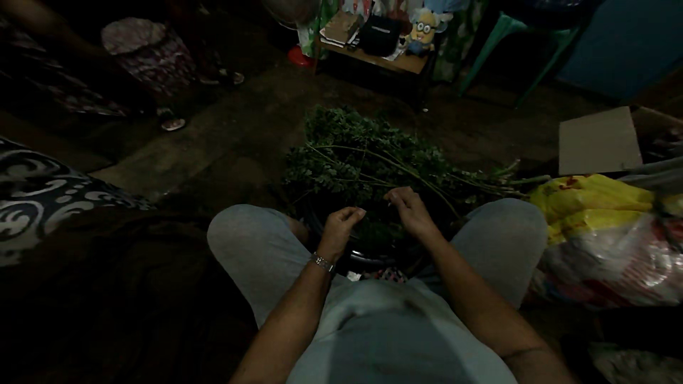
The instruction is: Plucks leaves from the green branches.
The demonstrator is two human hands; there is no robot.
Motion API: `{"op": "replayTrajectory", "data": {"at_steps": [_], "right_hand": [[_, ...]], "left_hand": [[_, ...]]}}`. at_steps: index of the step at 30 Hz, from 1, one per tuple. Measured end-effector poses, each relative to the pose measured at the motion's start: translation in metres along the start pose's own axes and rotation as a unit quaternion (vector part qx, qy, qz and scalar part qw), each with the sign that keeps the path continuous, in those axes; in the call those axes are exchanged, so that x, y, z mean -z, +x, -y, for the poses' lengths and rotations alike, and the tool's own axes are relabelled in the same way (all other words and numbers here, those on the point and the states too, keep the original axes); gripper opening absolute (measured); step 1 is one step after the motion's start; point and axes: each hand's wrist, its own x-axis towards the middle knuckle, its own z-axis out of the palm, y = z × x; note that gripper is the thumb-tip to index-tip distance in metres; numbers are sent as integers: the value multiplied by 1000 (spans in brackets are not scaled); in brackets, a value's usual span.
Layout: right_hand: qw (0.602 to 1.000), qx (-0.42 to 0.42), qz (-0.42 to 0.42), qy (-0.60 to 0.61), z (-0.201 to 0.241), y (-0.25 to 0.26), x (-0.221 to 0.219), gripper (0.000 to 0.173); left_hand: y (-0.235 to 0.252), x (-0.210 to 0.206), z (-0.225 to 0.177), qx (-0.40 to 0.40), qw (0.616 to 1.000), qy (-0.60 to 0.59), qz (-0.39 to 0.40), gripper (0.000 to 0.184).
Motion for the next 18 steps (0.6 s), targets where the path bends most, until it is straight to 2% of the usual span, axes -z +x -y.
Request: {"op": "replayTrajectory", "data": {"at_steps": [4,6,8,13,18], "right_hand": [[998,1,65,7,-2,-1,-5,38],[996,29,82,4,-6,-4,-9,37],[995,67,78,4,-7,-6,-15,30],[993,80,40,-71,4,-7,-15,20],[995,79,18,-56,-1,-7,-12,27]], "left_hand": [[0,-2,0,1,1000,-5,-5,16],[-4,-3,-5,-2,1000,25,0,19],[-6,-2,-7,-18,999,42,2,19],[-7,1,-10,-13,998,58,18,22],[-4,3,-4,-18,999,28,9,22]]}}
